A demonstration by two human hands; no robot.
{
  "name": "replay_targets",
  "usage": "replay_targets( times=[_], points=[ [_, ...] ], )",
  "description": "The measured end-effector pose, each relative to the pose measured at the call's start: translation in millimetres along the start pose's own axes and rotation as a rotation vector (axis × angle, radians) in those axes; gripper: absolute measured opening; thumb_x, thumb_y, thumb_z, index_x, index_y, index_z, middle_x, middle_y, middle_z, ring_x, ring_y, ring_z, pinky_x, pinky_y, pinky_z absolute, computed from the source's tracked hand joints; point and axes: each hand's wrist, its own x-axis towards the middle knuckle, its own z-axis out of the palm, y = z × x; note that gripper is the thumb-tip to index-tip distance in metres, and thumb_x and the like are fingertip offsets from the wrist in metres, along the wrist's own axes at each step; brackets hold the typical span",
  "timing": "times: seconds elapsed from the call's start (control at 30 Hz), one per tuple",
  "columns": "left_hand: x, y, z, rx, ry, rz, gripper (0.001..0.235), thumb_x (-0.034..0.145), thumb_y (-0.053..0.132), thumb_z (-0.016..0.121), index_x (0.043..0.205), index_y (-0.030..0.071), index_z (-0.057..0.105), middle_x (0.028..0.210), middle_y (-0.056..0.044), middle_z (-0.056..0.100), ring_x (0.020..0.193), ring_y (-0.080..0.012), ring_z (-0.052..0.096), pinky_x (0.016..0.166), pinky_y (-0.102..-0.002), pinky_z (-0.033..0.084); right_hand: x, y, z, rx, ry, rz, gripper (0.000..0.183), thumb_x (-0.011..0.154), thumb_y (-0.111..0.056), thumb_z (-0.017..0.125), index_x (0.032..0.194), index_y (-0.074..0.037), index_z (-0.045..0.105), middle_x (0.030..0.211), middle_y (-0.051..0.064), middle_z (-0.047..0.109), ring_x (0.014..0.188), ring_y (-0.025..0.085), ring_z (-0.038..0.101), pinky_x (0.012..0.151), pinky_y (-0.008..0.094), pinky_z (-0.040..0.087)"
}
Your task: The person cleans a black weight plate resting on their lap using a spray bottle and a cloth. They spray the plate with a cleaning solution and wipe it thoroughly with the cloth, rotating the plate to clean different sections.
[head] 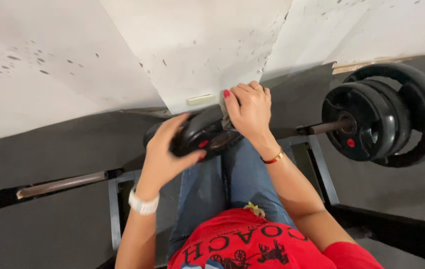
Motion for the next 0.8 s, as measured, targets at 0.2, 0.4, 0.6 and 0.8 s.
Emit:
replay_targets(
  times=[0.2,0.4,0.6,0.8],
  points=[
    [16,-28,49,0.562,-0.015,-0.197,0.053,0.067,0.038,0.091,0.106,0.009,0.069,0.084,-0.011,0.073,0.081,-0.0372,0.075,0.072,-0.042,0.058,11,-68,-30,-0.232,0.066,-0.107,0.014,0.085,-0.026,0.068,0.076,-0.016,0.065,0.073,0.003,0.061,0.082,0.030,0.061,0.074,0.050,0.044],
    [-23,-73,54,0.623,0.240,-0.050,0.036,0.088,0.036,0.077,0.074,0.017,0.049,0.060,0.004,0.044,0.055,-0.0212,0.054,0.060,-0.030,0.051,-2,-70,-20,-0.079,0.207,-0.490,0.038,0.100,-0.040,0.047,0.075,-0.014,0.058,0.076,0.007,0.052,0.084,0.030,0.058,0.083,0.052,0.049],
    [17,-25,52,0.633,0.212,0.143,0.062,0.071,0.060,0.087,0.105,0.012,0.066,0.078,-0.011,0.067,0.074,-0.0342,0.072,0.067,-0.041,0.057,-47,78,41,0.405,0.149,0.058,0.017,0.100,-0.024,0.064,0.103,-0.007,0.067,0.095,0.018,0.068,0.100,0.047,0.065,0.100,0.054,0.046],
    [13,-39,48,0.601,0.254,0.136,0.045,0.103,0.059,0.054,0.102,0.015,0.064,0.070,-0.006,0.062,0.066,-0.0322,0.070,0.058,-0.038,0.053,-93,5,29,0.439,0.203,0.419,0.029,0.108,-0.013,0.035,0.128,0.005,0.049,0.113,0.029,0.057,0.112,0.053,0.057,0.103,0.060,0.044]
  ],
)
